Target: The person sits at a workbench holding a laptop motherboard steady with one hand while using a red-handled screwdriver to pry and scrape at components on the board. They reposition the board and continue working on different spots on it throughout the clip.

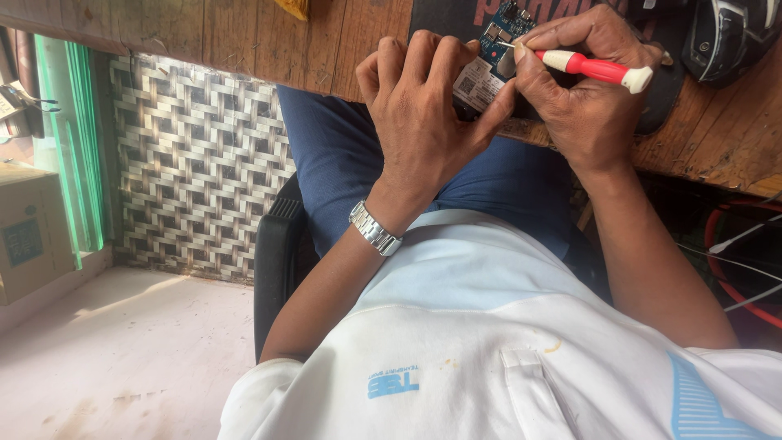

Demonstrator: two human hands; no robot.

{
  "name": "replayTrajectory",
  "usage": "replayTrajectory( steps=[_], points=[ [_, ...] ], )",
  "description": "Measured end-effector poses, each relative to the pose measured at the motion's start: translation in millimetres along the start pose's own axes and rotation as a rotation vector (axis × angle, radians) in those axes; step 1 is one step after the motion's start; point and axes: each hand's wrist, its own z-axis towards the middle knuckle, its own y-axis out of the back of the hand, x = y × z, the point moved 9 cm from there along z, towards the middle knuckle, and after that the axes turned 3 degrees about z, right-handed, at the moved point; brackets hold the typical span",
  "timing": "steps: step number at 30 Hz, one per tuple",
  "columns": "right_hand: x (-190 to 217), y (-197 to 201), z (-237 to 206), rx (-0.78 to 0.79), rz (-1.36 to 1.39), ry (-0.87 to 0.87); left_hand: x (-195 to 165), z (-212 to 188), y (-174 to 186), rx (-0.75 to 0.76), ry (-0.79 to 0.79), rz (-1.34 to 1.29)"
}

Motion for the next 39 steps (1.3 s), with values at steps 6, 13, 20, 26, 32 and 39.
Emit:
replayTrajectory(
  steps=[6,13,20,26,32,39],
  points=[
    [0.6,-0.6,1.7,0.003,0.028,0.014,0.7,0.1,-0.8,0.007,0.008,-0.007],
    [0.9,0.2,1.1,-0.001,-0.013,0.015,-0.2,-0.5,-0.1,0.0,0.002,-0.015],
    [-1.9,4.5,0.3,-0.051,0.017,-0.045,0.2,0.7,-0.6,0.004,0.005,-0.003],
    [2.9,2.1,0.5,-0.016,-0.023,0.009,0.8,0.4,-0.9,0.009,0.01,-0.012],
    [1.5,1.1,-0.4,-0.008,-0.031,0.026,0.5,-0.3,-0.5,0.001,0.009,-0.01],
    [-1.8,0.9,-1.7,-0.006,-0.018,0.019,1.3,0.3,-2.5,0.016,0.016,-0.011]
  ],
)
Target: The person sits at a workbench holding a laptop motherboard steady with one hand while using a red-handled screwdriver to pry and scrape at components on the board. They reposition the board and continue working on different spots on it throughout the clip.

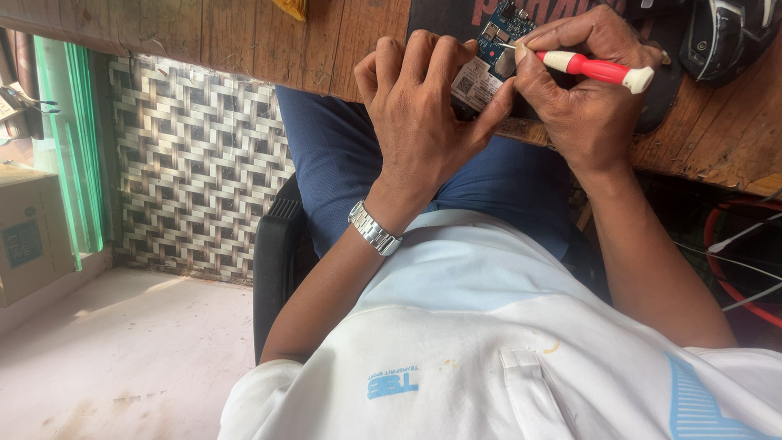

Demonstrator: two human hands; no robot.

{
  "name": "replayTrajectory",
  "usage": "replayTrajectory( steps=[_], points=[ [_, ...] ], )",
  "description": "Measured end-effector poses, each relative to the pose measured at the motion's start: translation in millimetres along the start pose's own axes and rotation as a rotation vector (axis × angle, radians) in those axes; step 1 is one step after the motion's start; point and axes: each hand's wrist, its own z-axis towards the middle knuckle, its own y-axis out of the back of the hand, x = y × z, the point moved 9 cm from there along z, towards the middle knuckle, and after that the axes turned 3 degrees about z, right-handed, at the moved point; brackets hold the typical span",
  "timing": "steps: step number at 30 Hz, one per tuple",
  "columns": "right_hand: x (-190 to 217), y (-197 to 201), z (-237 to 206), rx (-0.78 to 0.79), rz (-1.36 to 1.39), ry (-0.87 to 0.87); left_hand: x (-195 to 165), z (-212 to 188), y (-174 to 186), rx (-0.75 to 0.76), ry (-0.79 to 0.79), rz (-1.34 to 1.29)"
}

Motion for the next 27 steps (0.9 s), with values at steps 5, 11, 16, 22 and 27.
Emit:
replayTrajectory(
  steps=[5,11,16,22,27],
  points=[
    [-0.2,0.2,-0.5,0.006,-0.003,-0.016,-0.5,0.0,1.2,-0.016,-0.009,0.005],
    [3.0,0.5,1.1,0.002,-0.012,0.006,-1.3,0.3,1.8,-0.026,-0.014,0.004],
    [0.5,4.0,0.6,-0.035,0.005,-0.029,-1.5,0.8,1.5,-0.013,-0.012,0.009],
    [2.4,3.9,0.0,-0.024,-0.028,0.001,-2.0,0.6,2.3,-0.016,-0.014,0.009],
    [0.9,1.7,-0.1,-0.014,-0.022,0.002,-1.1,0.3,2.6,-0.02,-0.02,0.005]
  ],
)
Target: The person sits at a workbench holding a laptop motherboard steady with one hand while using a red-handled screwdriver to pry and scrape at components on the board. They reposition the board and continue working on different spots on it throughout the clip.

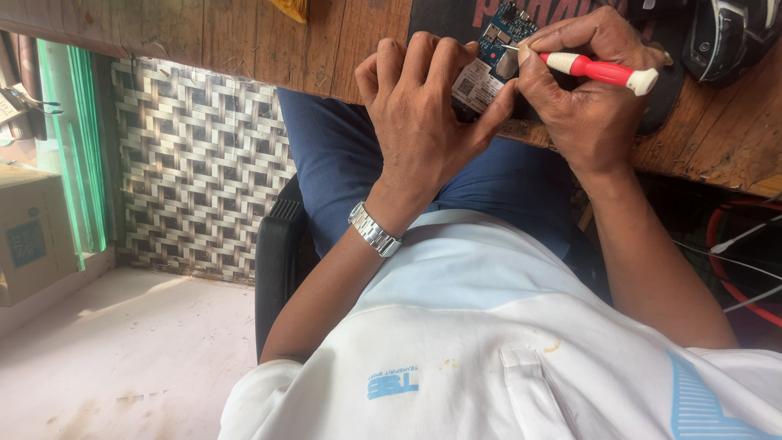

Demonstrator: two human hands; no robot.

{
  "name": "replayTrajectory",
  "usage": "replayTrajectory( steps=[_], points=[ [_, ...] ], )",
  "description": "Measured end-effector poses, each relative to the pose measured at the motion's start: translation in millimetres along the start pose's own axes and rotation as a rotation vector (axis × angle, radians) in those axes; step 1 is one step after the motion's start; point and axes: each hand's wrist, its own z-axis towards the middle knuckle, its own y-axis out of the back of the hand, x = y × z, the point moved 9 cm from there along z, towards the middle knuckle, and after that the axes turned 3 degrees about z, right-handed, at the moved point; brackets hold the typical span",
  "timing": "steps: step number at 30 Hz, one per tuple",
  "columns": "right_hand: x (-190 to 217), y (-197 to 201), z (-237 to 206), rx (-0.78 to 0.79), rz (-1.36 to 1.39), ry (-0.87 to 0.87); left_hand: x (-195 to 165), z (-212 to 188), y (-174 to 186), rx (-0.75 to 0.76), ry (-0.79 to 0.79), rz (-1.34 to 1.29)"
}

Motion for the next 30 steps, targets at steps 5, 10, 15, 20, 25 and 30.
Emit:
replayTrajectory(
  steps=[5,10,15,20,25,30],
  points=[
    [-2.3,-1.3,0.1,0.001,0.022,-0.005,0.5,0.3,-0.9,0.006,0.004,0.006],
    [-2.3,-0.8,-0.7,0.006,0.024,-0.014,0.4,-0.2,-1.4,0.016,0.009,0.001],
    [0.6,0.0,-0.1,-0.001,0.001,0.003,0.8,-0.6,-2.5,0.029,0.011,0.009],
    [1.4,1.1,0.4,-0.006,0.003,0.006,0.2,-0.3,-1.4,0.005,0.011,0.005],
    [-0.5,-0.1,-1.0,0.008,0.015,-0.005,0.9,-0.7,-2.7,0.022,0.018,0.001],
    [-3.7,-0.5,-2.8,0.002,0.022,-0.018,0.0,-0.3,-0.9,-0.001,0.001,0.012]
  ],
)
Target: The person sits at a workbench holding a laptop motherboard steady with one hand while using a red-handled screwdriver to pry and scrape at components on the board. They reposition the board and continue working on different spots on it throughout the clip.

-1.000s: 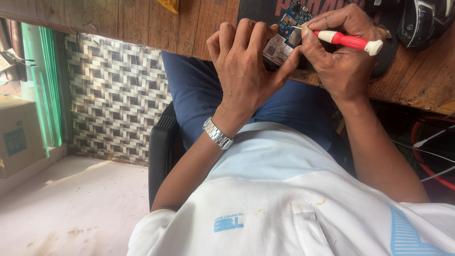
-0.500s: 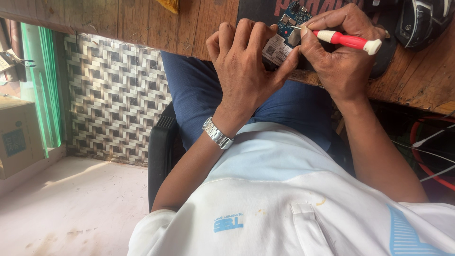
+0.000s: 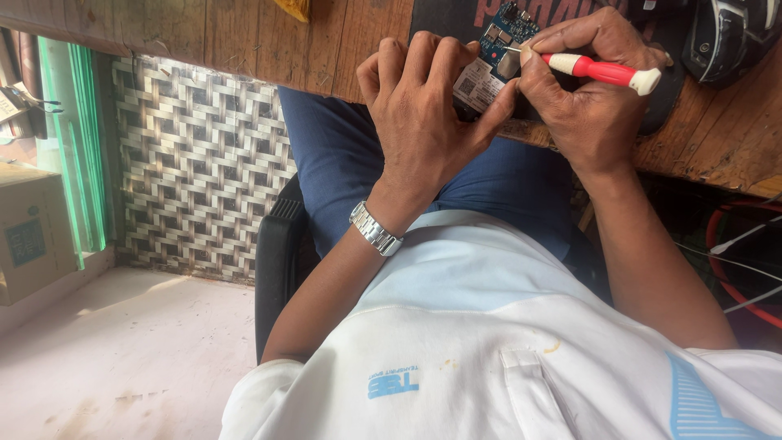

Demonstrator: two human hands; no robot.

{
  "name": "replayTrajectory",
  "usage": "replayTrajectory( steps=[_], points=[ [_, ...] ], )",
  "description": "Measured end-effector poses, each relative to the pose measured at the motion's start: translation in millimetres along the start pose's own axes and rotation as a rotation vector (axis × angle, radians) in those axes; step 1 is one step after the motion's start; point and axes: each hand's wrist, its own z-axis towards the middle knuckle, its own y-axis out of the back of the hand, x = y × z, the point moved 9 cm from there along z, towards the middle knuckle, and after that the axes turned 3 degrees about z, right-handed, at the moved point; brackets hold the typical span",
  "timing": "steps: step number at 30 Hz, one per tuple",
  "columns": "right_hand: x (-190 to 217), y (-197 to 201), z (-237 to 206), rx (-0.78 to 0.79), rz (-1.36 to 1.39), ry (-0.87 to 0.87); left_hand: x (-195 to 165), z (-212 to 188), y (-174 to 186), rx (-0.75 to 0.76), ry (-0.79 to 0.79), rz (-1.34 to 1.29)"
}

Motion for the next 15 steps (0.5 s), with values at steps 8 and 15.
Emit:
replayTrajectory(
  steps=[8,15],
  points=[
    [0.3,0.5,0.9,0.01,-0.026,0.015,0.2,-0.2,-0.4,0.005,0.005,-0.013],
    [3.0,1.1,2.6,0.003,-0.03,0.022,-0.2,1.1,1.4,-0.002,0.002,-0.008]
  ],
)
